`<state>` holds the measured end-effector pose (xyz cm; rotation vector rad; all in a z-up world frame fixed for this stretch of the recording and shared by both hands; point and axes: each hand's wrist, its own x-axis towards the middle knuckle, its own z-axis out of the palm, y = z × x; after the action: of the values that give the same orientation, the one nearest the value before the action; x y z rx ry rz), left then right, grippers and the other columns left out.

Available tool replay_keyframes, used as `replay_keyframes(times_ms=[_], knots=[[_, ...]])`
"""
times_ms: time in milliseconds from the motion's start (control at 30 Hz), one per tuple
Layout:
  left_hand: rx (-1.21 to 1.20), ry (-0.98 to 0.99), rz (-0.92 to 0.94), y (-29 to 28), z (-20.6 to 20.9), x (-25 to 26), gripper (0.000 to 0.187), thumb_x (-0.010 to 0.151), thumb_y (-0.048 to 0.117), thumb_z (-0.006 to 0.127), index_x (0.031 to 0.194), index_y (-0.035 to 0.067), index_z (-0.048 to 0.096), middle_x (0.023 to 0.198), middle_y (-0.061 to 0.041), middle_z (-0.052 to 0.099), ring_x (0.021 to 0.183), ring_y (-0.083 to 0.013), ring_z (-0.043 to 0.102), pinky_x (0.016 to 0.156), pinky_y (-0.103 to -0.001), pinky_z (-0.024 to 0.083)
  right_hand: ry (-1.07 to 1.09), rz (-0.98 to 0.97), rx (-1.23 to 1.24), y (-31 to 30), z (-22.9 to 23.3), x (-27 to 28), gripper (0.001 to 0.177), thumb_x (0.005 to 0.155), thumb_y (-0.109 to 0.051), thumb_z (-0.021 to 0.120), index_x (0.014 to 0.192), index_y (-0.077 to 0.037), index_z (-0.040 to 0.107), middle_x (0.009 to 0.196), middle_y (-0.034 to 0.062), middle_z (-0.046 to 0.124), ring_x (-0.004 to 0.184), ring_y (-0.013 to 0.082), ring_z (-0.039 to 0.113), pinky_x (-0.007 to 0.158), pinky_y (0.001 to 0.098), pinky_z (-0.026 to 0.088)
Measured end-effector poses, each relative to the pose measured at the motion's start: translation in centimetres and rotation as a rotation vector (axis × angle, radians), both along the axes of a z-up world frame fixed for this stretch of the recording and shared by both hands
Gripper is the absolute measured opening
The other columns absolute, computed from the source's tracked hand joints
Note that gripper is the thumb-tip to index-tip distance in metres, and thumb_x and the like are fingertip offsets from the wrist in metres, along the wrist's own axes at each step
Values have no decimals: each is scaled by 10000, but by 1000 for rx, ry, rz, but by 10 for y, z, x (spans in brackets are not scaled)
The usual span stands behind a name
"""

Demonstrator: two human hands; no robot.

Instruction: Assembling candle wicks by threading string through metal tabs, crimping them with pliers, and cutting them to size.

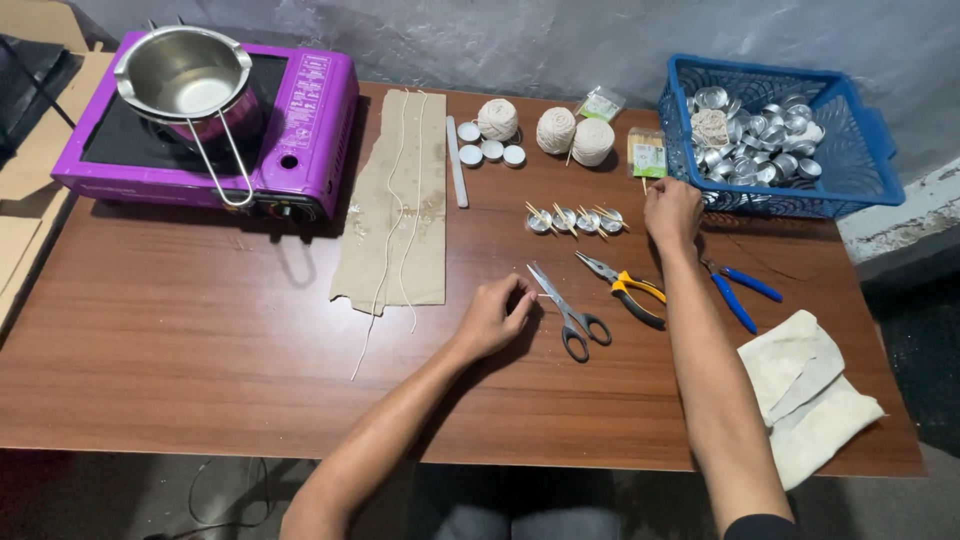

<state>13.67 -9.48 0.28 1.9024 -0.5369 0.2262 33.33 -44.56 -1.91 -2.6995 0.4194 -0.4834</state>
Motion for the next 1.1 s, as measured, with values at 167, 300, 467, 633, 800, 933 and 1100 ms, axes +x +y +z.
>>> replay_keyframes(times_ms=[167,300,467,633,800,933,1100], knots=[[0,18,-13,2,3,-1,68,942,164,682,967,103,668,755,-156,716,739,-361,722,639,-405,569,54,-56,20,13,1,9,165,951,-289,720,1048,-177,791,988,122,743,931,451,727,765,583,592],[-7,37,-26,3,12,-2,67,941,148,672,973,89,669,768,-166,717,754,-372,721,653,-414,569,42,-66,12,23,4,9,196,984,-275,697,1055,-116,787,1009,181,736,965,479,719,803,582,600],[-8,28,-31,3,14,-3,64,943,146,672,976,92,663,771,-158,716,761,-363,724,656,-408,573,23,-77,-33,28,8,15,202,978,-295,720,1026,-106,772,997,182,730,965,472,720,820,576,598],[4,31,-35,4,12,-4,72,945,148,672,980,86,660,776,-167,715,769,-373,723,652,-418,570,-25,-50,-36,34,14,13,177,989,-243,718,1021,-73,752,983,188,723,946,480,723,795,586,603],[-25,43,-36,4,13,-3,49,940,141,674,956,94,667,749,-151,711,728,-353,716,632,-398,563,-12,-72,2,35,20,14,163,968,-266,713,1030,-121,753,999,160,722,975,464,717,820,578,599],[-24,40,-37,4,11,-3,57,944,149,674,964,96,665,756,-152,715,737,-355,720,633,-397,567,-6,-94,7,26,1,28,172,976,-306,699,1035,-157,762,1010,133,737,980,448,721,821,566,600],[-24,38,-45,4,10,-3,60,946,142,674,969,87,669,773,-163,721,755,-371,720,646,-406,570,22,-92,15,18,-13,42,170,959,-300,698,1016,-170,792,996,153,747,966,459,721,803,567,604]])
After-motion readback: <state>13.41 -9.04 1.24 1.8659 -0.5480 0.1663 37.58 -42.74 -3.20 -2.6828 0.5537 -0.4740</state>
